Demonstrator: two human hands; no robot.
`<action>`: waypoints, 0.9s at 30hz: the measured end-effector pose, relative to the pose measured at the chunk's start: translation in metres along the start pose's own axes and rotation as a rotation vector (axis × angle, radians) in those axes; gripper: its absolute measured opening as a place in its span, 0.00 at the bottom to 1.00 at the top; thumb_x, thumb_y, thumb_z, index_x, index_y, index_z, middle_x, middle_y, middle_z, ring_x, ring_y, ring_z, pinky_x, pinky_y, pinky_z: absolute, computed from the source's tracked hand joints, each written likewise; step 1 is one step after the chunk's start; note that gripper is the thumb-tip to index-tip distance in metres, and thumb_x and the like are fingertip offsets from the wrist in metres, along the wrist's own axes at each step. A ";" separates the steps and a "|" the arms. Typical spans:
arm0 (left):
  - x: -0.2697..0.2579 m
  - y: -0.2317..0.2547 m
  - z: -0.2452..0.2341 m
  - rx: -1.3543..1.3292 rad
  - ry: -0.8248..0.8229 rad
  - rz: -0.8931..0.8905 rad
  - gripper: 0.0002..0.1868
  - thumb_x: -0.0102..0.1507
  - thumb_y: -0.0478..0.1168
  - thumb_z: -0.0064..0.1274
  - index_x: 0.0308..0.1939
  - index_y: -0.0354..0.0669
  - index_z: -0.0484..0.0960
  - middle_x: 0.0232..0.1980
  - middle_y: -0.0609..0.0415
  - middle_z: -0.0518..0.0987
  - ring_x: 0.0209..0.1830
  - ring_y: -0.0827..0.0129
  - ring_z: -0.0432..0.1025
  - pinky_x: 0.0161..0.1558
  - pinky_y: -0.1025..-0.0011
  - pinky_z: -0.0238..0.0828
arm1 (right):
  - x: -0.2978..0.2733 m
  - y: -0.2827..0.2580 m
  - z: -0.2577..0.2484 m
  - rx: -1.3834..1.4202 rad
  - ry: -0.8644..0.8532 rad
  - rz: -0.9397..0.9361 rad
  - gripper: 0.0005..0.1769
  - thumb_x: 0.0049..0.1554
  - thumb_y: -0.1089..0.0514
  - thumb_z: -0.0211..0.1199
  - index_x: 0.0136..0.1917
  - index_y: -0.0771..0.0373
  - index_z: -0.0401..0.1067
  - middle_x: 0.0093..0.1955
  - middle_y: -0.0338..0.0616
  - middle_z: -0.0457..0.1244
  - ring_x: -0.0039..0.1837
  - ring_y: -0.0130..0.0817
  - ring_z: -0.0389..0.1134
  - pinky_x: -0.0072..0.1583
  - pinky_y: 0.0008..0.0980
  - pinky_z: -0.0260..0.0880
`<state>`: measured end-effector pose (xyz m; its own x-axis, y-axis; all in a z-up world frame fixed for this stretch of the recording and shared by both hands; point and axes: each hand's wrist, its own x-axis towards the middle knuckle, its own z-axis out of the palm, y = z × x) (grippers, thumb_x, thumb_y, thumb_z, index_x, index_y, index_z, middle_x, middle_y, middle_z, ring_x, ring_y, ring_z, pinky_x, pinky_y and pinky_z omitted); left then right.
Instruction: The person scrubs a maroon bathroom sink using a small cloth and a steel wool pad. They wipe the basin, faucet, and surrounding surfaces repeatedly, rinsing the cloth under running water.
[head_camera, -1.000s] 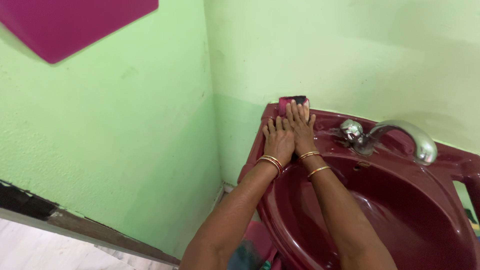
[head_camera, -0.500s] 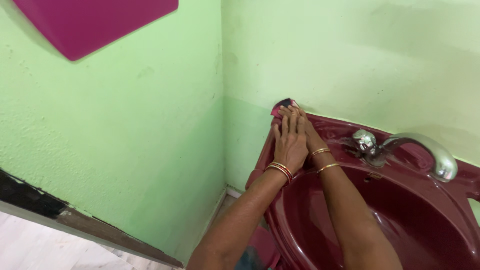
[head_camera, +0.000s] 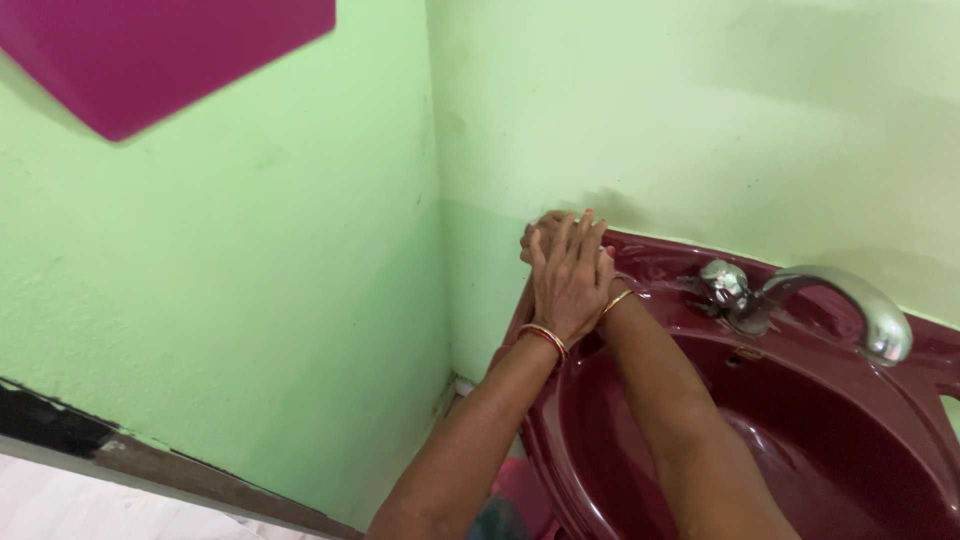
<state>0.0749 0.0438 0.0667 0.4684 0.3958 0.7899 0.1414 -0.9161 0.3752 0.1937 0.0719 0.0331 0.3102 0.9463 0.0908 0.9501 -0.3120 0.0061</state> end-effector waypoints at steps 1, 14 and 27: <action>-0.001 0.000 0.001 0.002 0.006 -0.004 0.23 0.70 0.45 0.43 0.69 0.43 0.72 0.74 0.48 0.71 0.78 0.53 0.60 0.76 0.36 0.41 | -0.003 0.001 0.004 0.015 -0.005 0.005 0.24 0.68 0.48 0.49 0.73 0.58 0.65 0.77 0.43 0.55 0.81 0.39 0.49 0.82 0.40 0.40; -0.010 -0.016 0.024 -0.268 -0.044 -0.136 0.31 0.62 0.28 0.39 0.72 0.32 0.65 0.75 0.37 0.67 0.78 0.47 0.58 0.77 0.57 0.54 | -0.040 0.057 0.031 0.072 0.452 -0.264 0.38 0.63 0.52 0.51 0.83 0.66 0.51 0.87 0.53 0.40 0.87 0.47 0.35 0.81 0.47 0.30; -0.015 0.009 0.072 -0.336 -0.260 -0.549 0.26 0.64 0.39 0.44 0.65 0.31 0.73 0.58 0.31 0.78 0.59 0.39 0.72 0.62 0.49 0.67 | -0.081 0.098 0.073 -0.070 0.346 -0.004 0.40 0.61 0.47 0.51 0.82 0.61 0.48 0.87 0.44 0.36 0.86 0.45 0.36 0.80 0.52 0.37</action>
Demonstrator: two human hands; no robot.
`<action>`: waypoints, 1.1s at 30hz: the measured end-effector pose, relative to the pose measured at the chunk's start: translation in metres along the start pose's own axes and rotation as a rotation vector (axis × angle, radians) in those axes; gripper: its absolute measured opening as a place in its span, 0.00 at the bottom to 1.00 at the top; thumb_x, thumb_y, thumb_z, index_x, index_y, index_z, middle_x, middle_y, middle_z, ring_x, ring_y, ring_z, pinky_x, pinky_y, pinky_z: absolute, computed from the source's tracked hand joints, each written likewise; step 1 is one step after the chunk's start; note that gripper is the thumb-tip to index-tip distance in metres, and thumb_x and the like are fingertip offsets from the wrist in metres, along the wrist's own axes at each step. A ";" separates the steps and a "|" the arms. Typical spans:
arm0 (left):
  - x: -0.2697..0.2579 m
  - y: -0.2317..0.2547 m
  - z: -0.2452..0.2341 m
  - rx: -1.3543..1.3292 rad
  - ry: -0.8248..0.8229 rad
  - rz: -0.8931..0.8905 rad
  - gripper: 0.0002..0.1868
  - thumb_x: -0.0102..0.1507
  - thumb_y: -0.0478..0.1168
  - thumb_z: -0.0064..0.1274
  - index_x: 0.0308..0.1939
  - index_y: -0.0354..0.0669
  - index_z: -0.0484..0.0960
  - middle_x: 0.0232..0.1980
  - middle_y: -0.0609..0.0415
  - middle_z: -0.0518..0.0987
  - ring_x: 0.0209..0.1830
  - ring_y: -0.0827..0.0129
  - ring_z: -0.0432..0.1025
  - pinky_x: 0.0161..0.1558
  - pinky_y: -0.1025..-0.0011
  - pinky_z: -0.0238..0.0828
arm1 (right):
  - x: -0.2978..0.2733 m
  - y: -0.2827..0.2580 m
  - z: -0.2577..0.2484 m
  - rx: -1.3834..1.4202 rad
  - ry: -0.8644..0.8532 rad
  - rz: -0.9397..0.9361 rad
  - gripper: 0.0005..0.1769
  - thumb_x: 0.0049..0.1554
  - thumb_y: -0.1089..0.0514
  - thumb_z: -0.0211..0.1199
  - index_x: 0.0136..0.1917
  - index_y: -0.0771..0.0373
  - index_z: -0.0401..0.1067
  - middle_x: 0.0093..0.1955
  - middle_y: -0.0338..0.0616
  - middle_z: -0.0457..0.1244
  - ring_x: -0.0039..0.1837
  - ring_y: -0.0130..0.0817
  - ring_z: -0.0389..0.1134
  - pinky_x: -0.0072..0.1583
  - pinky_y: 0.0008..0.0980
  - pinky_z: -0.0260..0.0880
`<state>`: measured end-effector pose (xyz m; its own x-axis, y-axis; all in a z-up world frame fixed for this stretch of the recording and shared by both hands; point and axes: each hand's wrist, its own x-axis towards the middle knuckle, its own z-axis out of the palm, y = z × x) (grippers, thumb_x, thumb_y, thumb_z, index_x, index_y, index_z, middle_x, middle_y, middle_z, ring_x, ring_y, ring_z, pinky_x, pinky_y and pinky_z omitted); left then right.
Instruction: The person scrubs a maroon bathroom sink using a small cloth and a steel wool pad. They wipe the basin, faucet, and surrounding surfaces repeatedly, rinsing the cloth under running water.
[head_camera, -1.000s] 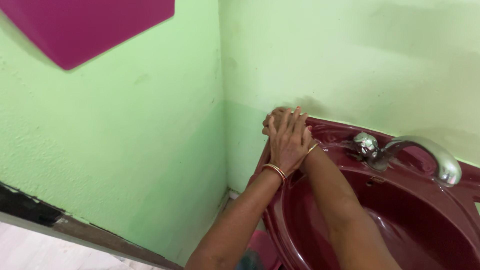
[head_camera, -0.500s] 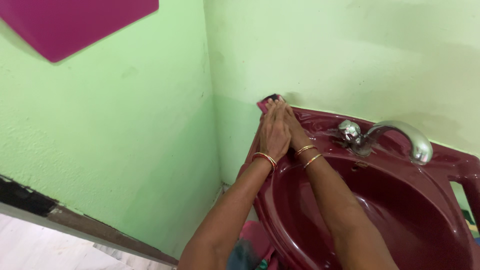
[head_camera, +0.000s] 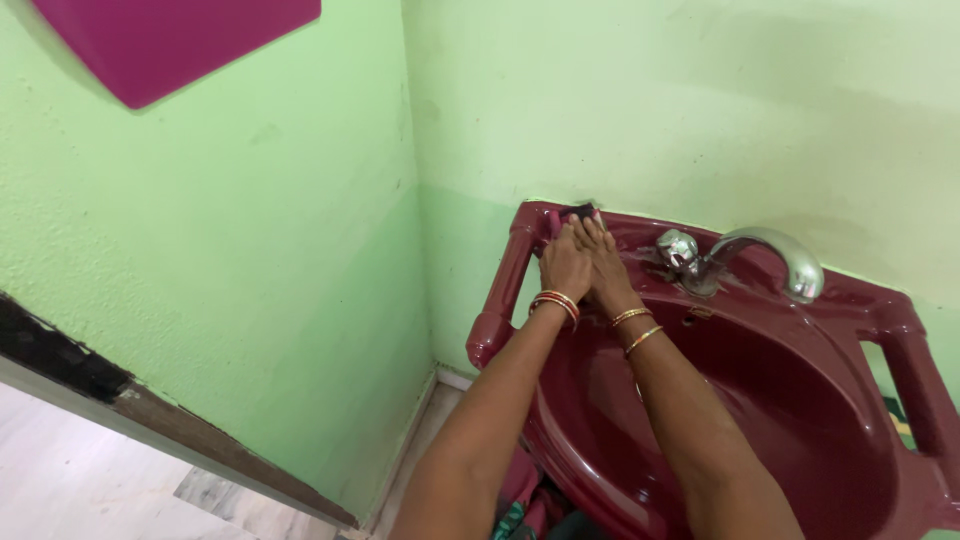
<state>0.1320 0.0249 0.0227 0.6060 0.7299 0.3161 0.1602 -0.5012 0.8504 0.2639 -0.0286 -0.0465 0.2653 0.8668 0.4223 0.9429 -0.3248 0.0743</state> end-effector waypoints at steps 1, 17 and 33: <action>-0.002 0.006 0.003 -0.039 -0.042 -0.086 0.23 0.67 0.42 0.41 0.61 0.33 0.76 0.57 0.33 0.79 0.59 0.40 0.73 0.62 0.49 0.67 | -0.005 0.005 0.004 -0.005 0.019 0.012 0.38 0.62 0.47 0.50 0.82 0.59 0.49 0.88 0.43 0.36 0.86 0.45 0.36 0.80 0.52 0.37; -0.005 -0.005 0.031 0.023 0.165 0.128 0.31 0.66 0.44 0.37 0.73 0.34 0.65 0.74 0.37 0.67 0.75 0.49 0.60 0.74 0.50 0.45 | 0.011 0.011 0.003 -0.122 -0.042 0.006 0.35 0.64 0.50 0.50 0.81 0.58 0.51 0.87 0.43 0.36 0.87 0.42 0.32 0.80 0.52 0.34; -0.010 0.000 0.020 0.102 0.112 0.122 0.27 0.69 0.44 0.35 0.70 0.36 0.70 0.73 0.40 0.69 0.75 0.52 0.62 0.77 0.51 0.48 | -0.010 0.001 -0.015 -0.135 0.172 0.074 0.37 0.63 0.51 0.46 0.83 0.61 0.48 0.87 0.50 0.39 0.86 0.47 0.36 0.79 0.55 0.38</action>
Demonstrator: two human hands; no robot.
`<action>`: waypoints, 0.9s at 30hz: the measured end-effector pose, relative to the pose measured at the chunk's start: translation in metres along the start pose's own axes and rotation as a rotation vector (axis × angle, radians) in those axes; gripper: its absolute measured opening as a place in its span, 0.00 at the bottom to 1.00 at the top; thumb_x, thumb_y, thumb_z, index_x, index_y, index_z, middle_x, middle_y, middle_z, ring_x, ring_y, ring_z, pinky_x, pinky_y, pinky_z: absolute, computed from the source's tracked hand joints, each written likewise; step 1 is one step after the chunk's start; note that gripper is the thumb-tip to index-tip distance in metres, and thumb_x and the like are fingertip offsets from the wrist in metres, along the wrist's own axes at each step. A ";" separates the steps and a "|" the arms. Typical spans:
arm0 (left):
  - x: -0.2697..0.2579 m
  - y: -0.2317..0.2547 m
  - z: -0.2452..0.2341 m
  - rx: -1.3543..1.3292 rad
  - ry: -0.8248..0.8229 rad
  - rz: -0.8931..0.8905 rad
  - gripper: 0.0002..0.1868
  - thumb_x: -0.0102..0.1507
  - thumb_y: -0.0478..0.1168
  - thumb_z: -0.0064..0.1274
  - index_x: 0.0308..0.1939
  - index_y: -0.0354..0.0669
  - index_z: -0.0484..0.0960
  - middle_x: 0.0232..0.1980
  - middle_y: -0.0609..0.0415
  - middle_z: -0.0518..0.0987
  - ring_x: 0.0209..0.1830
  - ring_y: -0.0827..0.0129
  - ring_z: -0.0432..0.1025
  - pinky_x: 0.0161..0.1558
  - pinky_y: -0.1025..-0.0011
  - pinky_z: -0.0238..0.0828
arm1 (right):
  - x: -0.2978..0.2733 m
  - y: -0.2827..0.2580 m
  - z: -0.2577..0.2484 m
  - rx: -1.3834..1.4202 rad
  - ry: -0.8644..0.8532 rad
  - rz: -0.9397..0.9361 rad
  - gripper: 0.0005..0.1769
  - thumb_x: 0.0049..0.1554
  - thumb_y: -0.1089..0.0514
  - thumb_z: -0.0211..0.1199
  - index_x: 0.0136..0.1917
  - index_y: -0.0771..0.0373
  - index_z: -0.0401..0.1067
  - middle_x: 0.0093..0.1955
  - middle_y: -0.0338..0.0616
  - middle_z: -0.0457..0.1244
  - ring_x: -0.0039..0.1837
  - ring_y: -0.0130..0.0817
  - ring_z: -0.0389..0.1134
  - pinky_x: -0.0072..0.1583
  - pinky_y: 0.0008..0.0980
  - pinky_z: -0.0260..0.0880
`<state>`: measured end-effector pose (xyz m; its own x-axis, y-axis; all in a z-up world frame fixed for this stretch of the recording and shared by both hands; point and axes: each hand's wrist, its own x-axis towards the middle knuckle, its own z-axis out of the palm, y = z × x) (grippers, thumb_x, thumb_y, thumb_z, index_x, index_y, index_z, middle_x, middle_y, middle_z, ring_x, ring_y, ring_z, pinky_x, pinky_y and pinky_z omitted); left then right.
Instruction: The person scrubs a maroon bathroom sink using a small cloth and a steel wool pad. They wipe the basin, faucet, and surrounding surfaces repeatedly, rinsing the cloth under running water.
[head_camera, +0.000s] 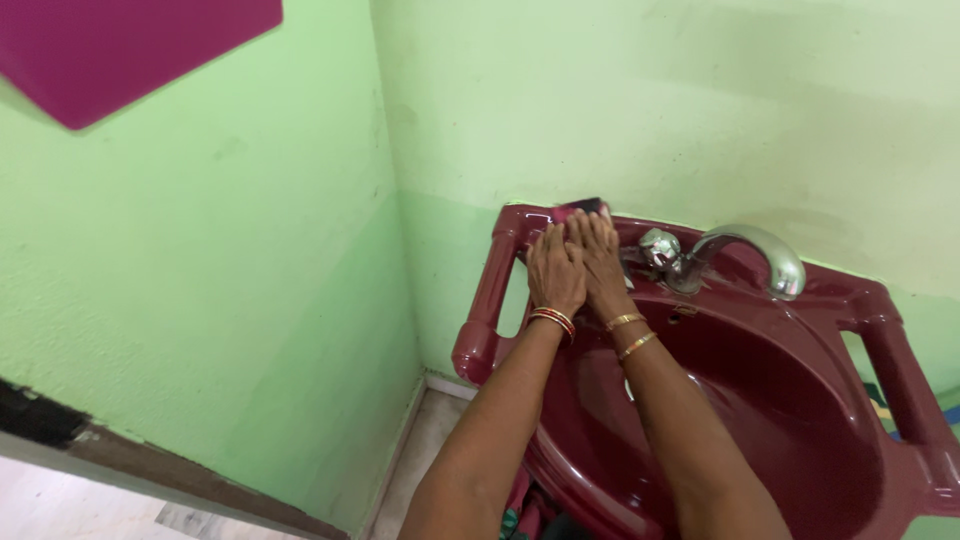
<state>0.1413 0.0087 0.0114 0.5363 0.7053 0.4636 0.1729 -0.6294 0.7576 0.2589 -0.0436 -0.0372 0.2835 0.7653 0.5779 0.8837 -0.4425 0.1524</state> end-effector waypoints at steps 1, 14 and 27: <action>0.000 0.001 0.002 -0.009 0.017 0.035 0.27 0.69 0.44 0.35 0.70 0.36 0.69 0.73 0.39 0.68 0.75 0.51 0.61 0.76 0.51 0.47 | 0.005 0.002 0.000 -0.040 0.012 -0.037 0.37 0.63 0.51 0.45 0.82 0.60 0.48 0.87 0.50 0.40 0.86 0.46 0.37 0.80 0.54 0.39; -0.004 -0.004 0.006 0.040 -0.045 0.150 0.26 0.68 0.40 0.40 0.69 0.34 0.69 0.73 0.37 0.68 0.76 0.48 0.59 0.75 0.52 0.48 | 0.000 0.012 -0.014 -0.060 -0.047 0.226 0.36 0.67 0.47 0.52 0.81 0.65 0.51 0.82 0.53 0.48 0.84 0.50 0.44 0.80 0.51 0.44; -0.006 -0.008 0.012 -0.115 -0.144 0.299 0.23 0.64 0.35 0.44 0.63 0.33 0.75 0.68 0.37 0.73 0.70 0.47 0.67 0.70 0.56 0.62 | -0.040 0.012 0.020 -0.125 -0.130 0.378 0.43 0.65 0.46 0.49 0.82 0.75 0.41 0.85 0.68 0.37 0.84 0.63 0.38 0.78 0.58 0.39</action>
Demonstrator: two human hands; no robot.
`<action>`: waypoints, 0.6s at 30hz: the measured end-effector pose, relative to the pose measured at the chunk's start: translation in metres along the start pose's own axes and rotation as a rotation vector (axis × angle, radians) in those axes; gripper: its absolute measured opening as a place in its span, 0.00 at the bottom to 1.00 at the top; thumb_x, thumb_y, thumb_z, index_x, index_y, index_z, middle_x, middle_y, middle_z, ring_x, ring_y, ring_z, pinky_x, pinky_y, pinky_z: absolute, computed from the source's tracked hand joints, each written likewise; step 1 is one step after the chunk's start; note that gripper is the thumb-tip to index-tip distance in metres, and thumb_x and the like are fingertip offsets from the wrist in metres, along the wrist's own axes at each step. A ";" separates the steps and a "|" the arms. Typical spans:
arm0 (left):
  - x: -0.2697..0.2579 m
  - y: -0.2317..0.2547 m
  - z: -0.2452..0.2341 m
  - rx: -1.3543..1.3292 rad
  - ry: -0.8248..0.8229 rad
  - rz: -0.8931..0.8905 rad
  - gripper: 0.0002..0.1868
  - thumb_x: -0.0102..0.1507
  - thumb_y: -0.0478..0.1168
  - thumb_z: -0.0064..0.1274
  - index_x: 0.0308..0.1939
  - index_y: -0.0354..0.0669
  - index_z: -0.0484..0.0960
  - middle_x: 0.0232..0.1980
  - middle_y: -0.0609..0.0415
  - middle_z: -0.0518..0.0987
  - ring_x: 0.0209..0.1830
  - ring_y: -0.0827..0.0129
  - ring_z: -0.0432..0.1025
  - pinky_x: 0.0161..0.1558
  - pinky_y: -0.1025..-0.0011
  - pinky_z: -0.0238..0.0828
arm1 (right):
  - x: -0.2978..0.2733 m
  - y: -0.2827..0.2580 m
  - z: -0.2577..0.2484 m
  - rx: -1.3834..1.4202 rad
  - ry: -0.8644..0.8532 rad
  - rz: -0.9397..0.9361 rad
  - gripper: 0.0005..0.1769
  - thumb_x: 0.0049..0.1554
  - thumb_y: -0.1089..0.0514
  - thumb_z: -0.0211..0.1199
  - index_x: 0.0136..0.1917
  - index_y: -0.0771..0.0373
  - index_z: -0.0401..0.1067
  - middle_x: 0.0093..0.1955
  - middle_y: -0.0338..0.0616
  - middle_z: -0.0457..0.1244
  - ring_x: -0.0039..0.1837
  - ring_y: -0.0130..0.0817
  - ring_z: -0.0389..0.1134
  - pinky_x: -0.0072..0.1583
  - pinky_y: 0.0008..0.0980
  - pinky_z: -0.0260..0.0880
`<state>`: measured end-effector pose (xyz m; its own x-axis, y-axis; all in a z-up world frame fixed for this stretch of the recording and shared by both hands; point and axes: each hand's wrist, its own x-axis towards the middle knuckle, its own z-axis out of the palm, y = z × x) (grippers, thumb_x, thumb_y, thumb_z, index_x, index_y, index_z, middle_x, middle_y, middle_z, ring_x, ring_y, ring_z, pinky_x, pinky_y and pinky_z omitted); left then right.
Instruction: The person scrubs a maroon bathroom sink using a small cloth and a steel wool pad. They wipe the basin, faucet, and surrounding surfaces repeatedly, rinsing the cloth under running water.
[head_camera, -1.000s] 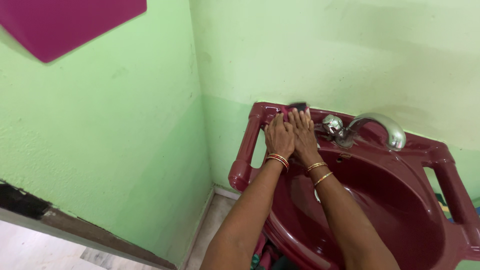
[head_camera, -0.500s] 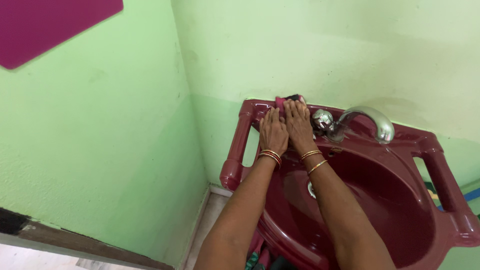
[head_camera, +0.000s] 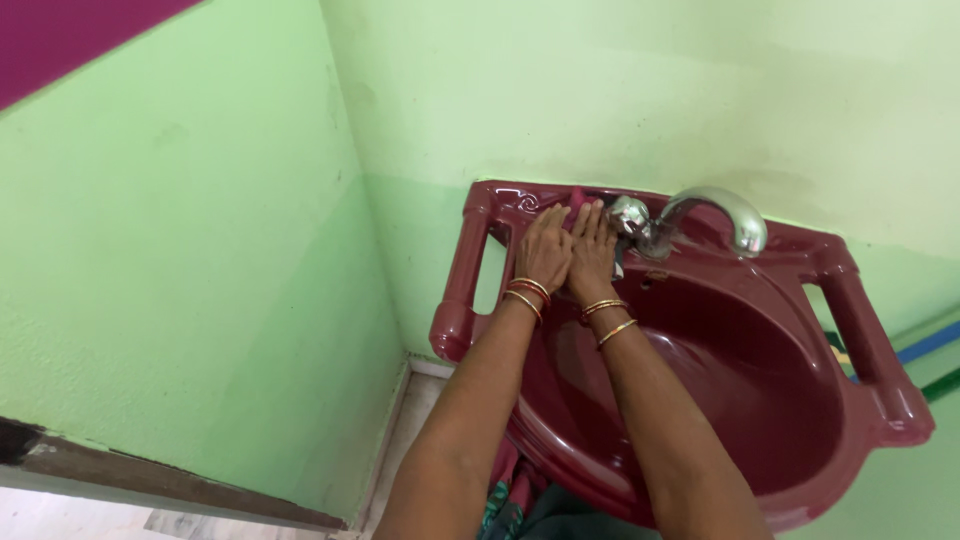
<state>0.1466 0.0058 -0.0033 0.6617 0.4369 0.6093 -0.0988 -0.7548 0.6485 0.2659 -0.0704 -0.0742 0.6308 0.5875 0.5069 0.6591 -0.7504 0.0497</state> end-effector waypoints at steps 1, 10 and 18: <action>0.000 0.001 0.000 -0.006 0.002 -0.005 0.22 0.65 0.35 0.43 0.63 0.34 0.76 0.68 0.37 0.74 0.69 0.47 0.68 0.69 0.56 0.63 | -0.003 0.003 0.000 -0.032 -0.054 0.010 0.43 0.66 0.45 0.47 0.82 0.75 0.41 0.85 0.69 0.37 0.84 0.62 0.39 0.79 0.59 0.39; -0.005 0.005 -0.008 0.084 0.084 -0.102 0.21 0.65 0.34 0.46 0.62 0.37 0.77 0.63 0.41 0.78 0.65 0.52 0.72 0.72 0.53 0.60 | -0.035 0.010 -0.045 0.209 0.141 -0.117 0.33 0.65 0.45 0.48 0.70 0.76 0.65 0.73 0.72 0.57 0.74 0.70 0.56 0.75 0.58 0.48; -0.005 0.010 -0.011 -0.005 0.069 -0.038 0.20 0.65 0.35 0.47 0.61 0.41 0.79 0.61 0.43 0.79 0.64 0.53 0.73 0.67 0.58 0.67 | -0.034 0.003 -0.055 0.213 0.193 -0.298 0.28 0.64 0.50 0.50 0.70 0.69 0.67 0.73 0.64 0.59 0.74 0.55 0.60 0.78 0.55 0.49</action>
<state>0.1343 0.0016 0.0050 0.6122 0.4979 0.6143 -0.0787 -0.7346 0.6739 0.2241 -0.1094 -0.0438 0.3245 0.6866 0.6506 0.8840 -0.4648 0.0496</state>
